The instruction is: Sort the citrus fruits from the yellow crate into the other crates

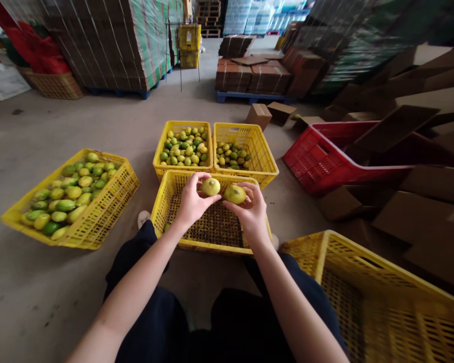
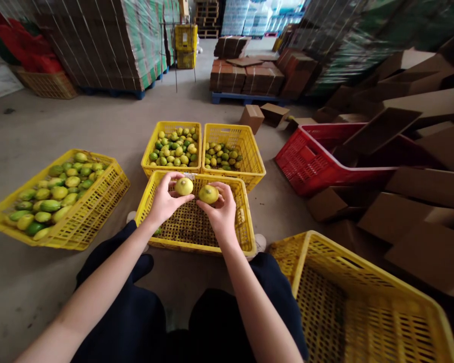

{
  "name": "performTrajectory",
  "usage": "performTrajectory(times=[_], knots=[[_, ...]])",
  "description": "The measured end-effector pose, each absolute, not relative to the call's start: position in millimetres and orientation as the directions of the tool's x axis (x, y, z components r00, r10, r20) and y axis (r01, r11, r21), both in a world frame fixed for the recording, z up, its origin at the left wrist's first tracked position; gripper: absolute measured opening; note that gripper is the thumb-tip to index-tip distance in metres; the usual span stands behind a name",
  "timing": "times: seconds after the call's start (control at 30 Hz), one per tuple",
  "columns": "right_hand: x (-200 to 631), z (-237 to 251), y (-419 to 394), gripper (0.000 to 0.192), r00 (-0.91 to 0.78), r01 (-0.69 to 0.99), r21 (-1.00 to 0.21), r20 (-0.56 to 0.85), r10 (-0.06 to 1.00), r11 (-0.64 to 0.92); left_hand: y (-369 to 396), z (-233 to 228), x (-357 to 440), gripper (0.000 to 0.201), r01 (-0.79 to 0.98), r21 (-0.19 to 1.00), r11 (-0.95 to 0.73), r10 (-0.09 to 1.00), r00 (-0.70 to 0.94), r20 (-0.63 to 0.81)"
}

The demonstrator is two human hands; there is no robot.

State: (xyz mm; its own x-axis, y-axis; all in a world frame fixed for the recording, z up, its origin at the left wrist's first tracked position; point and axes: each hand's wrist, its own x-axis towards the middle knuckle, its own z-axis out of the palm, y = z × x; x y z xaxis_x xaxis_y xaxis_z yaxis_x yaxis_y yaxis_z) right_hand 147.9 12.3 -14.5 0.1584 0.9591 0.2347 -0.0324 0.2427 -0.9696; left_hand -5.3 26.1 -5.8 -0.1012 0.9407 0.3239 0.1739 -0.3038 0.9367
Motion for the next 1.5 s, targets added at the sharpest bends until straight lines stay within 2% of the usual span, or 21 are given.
performTrajectory(times=[0.13, 0.23, 0.43, 0.6, 0.73, 0.87, 1.27, 1.5], knots=[[149, -21, 16, 0.041, 0.165, 0.070, -0.937, 0.350, 0.922, 0.343, 25, -4, -4, 0.045, 0.203, 0.911, -0.359, 0.920, -0.085, 0.382], [150, -22, 16, 0.042, 0.173, 0.040, -0.937, 0.348, 0.921, 0.346, 23, 2, -4, 0.044, 0.167, 0.921, -0.351, 0.924, -0.096, 0.370], [146, -7, 8, 0.046, 0.134, -0.178, -0.963, 0.178, 0.975, 0.200, 17, 12, -3, 0.044, -0.058, 0.972, -0.229, 0.968, -0.116, 0.222], [144, 2, 4, 0.050, 0.117, -0.293, -0.951, 0.068, 0.991, 0.100, 19, 10, -5, 0.047, -0.105, 0.976, -0.189, 0.981, -0.064, 0.184], [145, 3, 6, 0.042, 0.119, -0.389, -0.918, 0.032, 0.992, 0.077, 21, 13, -5, 0.050, -0.263, 0.960, -0.095, 0.995, 0.000, 0.098], [147, 6, 8, 0.037, 0.058, -0.460, -0.888, -0.020, 0.998, 0.009, 21, 17, -5, 0.043, -0.400, 0.915, -0.055, 0.998, 0.000, 0.061], [158, 10, 10, 0.029, -0.024, -0.492, -0.870, -0.029, 0.999, -0.037, 26, 22, -17, 0.027, -0.570, 0.809, 0.145, 0.989, 0.104, -0.104], [158, 8, 11, 0.026, 0.039, -0.419, -0.908, -0.004, 0.999, 0.013, 27, 17, -15, 0.016, -0.602, 0.787, 0.133, 0.989, 0.032, -0.142]])
